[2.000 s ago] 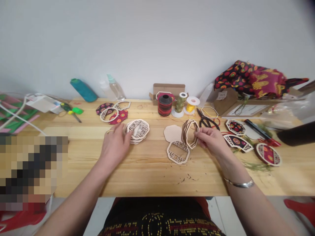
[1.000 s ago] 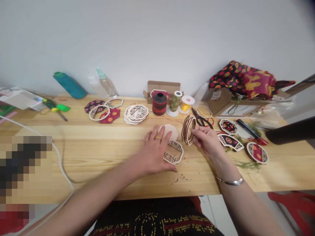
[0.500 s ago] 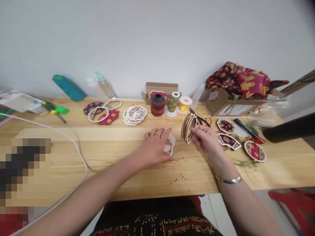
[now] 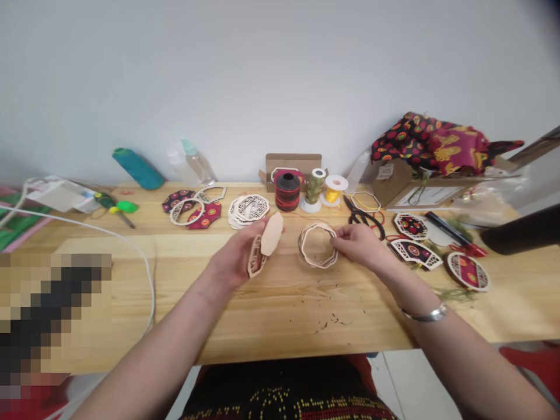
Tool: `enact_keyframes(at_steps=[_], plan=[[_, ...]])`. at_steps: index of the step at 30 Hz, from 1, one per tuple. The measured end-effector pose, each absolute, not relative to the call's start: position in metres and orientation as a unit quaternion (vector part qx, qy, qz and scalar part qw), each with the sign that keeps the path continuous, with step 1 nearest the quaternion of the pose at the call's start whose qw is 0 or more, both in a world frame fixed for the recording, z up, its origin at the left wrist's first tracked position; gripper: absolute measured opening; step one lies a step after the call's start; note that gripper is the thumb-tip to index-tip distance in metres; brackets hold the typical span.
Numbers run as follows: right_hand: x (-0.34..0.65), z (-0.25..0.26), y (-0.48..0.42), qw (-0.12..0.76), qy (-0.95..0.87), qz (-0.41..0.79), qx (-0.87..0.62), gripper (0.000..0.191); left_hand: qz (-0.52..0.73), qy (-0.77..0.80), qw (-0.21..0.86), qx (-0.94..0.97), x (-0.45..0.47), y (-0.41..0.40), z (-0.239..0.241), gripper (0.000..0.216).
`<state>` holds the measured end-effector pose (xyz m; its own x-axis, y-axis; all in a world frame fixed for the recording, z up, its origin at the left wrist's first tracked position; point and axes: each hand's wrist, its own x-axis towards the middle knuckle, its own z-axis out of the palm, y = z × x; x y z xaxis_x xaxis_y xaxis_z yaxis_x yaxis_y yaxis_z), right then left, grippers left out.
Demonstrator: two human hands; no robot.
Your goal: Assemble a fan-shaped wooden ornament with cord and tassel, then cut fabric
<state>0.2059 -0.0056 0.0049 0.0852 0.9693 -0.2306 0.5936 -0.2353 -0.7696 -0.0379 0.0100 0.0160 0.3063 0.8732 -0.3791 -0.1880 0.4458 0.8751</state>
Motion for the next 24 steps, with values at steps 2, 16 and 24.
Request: enact_keyframes(at_steps=[2, 16, 24], plan=[[0.202, 0.007, 0.002, 0.227, -0.587, 0.340, -0.698, 0.022, 0.377, 0.389, 0.788, 0.293, -0.039, 0.010, 0.021, 0.056], [0.179, -0.013, -0.008, 0.409, -0.688, 0.299, -0.520, 0.039, 0.277, 0.203, 0.932, 0.119, -0.024, -0.002, -0.005, 0.048], [0.182, -0.014, -0.008, 0.420, -0.553, 0.493, -0.524, 0.020, 0.280, 0.205, 0.926, 0.147, -0.024, -0.008, -0.010, 0.048]])
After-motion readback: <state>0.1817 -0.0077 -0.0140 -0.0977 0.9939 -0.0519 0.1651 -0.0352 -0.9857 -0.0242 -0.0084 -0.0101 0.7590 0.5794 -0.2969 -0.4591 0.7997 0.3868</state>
